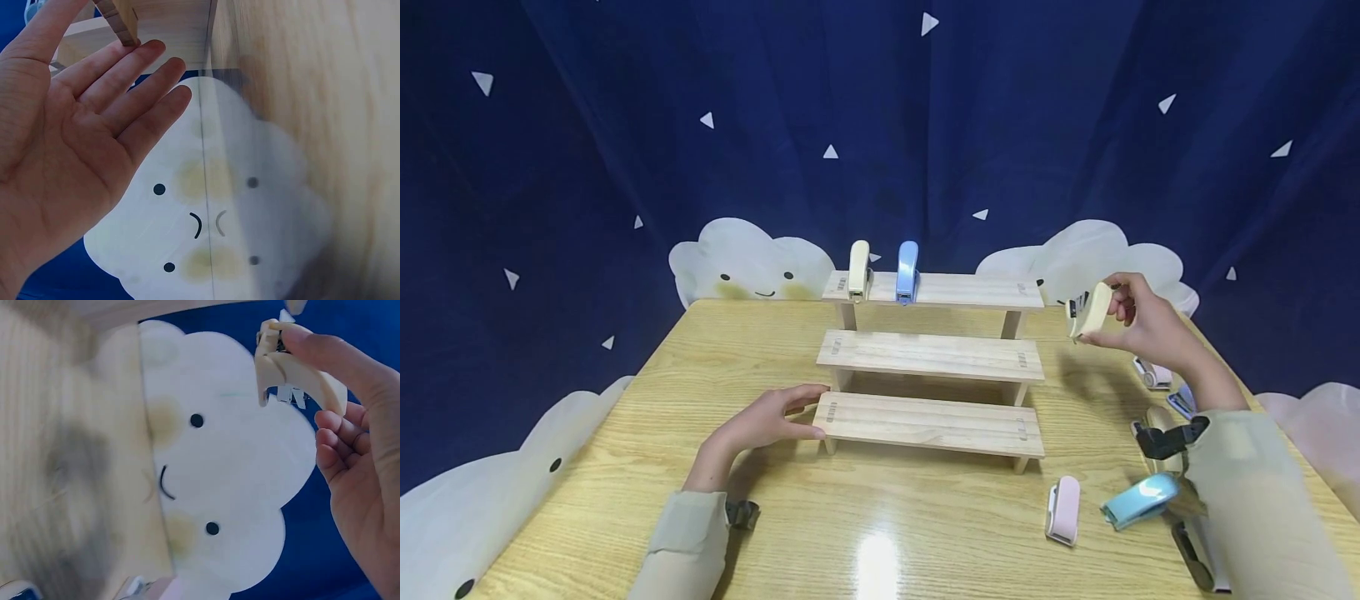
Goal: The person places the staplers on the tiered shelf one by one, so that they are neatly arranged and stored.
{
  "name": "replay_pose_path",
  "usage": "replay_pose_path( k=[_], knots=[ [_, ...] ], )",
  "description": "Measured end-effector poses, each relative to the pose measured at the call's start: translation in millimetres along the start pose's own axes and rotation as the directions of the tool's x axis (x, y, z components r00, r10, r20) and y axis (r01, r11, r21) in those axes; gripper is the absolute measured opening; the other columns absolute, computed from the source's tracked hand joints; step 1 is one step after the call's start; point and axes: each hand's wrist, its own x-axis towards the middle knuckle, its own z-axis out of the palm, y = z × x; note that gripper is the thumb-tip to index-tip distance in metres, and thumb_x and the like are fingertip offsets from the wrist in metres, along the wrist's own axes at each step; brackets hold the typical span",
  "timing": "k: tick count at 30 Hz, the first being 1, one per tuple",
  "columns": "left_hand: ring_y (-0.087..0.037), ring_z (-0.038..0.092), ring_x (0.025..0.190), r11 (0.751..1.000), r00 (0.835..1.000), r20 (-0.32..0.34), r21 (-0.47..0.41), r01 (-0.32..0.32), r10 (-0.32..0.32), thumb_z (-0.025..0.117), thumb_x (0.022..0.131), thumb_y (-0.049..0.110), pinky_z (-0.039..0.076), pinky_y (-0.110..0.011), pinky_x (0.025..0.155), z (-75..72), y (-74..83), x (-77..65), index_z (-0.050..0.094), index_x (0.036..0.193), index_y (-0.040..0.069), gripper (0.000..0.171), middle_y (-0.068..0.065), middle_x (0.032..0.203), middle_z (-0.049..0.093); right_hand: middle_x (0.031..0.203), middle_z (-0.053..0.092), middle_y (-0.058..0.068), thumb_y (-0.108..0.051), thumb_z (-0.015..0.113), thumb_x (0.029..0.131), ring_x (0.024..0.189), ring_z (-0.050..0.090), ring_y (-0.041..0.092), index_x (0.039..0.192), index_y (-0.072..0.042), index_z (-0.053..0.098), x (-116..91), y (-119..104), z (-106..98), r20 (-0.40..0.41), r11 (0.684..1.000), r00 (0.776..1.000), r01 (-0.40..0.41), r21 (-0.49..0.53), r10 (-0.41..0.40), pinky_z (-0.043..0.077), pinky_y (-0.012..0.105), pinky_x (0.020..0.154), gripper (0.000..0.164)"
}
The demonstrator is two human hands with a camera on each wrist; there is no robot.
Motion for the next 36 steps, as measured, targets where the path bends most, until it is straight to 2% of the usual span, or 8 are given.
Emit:
replay_pose_path(
  k=[10, 18, 24, 33, 36],
  knots=[
    [-0.035, 0.042, 0.142, 1.000, 1.000, 0.001, -0.001, -0.002, 0.002, 0.078, 0.083, 0.036, 0.038, -0.048, 0.118, -0.1, 0.2, -0.7, 0.042, 0.149, 0.010, 0.079, -0.012, 0.153, 0.044, 0.085, 0.046, -0.009, 0.007, 0.089, 0.058, 0.072, 0.042, 0.001, 0.130, -0.003, 0.039, 13.9, -26.0, -10.0, -0.120, 0.992, 0.990, 0.089, 0.092, -0.078, 0.035, 0.012, 0.059, 0.088],
    [-0.035, 0.042, 0.142, 1.000, 1.000, 0.007, 0.009, -0.005, 0.005, 0.077, 0.083, 0.037, 0.038, -0.048, 0.118, -1.2, 0.9, -0.9, 0.042, 0.149, 0.010, 0.079, -0.012, 0.153, 0.044, 0.084, 0.039, -0.005, 0.013, 0.087, 0.056, 0.071, 0.039, 0.006, 0.130, 0.001, 0.039, 27.2, -53.6, -8.3, -0.123, 0.974, 0.971, 0.216, 0.070, -0.207, 0.032, 0.016, 0.058, 0.089],
    [-0.035, 0.042, 0.142, 1.000, 1.000, 0.006, 0.012, -0.008, 0.008, 0.077, 0.083, 0.036, 0.038, -0.048, 0.117, -1.7, 1.1, -1.3, 0.042, 0.148, 0.011, 0.078, -0.012, 0.153, 0.044, 0.085, 0.042, -0.002, 0.010, 0.087, 0.058, 0.071, 0.039, 0.005, 0.126, 0.002, 0.041, 39.8, -77.6, -1.1, -0.107, 0.956, 0.955, 0.284, 0.069, -0.276, 0.033, 0.017, 0.059, 0.083],
    [-0.035, 0.041, 0.142, 1.000, 1.000, 0.006, 0.005, -0.004, 0.004, 0.077, 0.083, 0.036, 0.037, -0.048, 0.118, -0.3, 2.7, -1.9, 0.041, 0.149, 0.009, 0.080, -0.013, 0.154, 0.043, 0.088, 0.045, 0.002, 0.002, 0.091, 0.057, 0.074, 0.037, 0.004, 0.124, 0.001, 0.045, 60.7, -103.7, 12.9, -0.050, 0.945, 0.946, 0.324, 0.042, -0.322, 0.031, 0.015, 0.061, 0.082],
    [-0.034, 0.041, 0.142, 1.000, 1.000, -0.001, -0.001, -0.004, 0.004, 0.078, 0.083, 0.036, 0.037, -0.047, 0.118, -0.1, 3.4, -2.5, 0.041, 0.149, 0.009, 0.080, -0.012, 0.154, 0.043, 0.089, 0.045, 0.003, -0.002, 0.091, 0.060, 0.075, 0.038, 0.007, 0.123, 0.001, 0.044, 66.2, -113.1, 17.0, -0.019, 0.940, 0.941, 0.338, 0.033, -0.338, 0.031, 0.014, 0.062, 0.079]
  ],
)
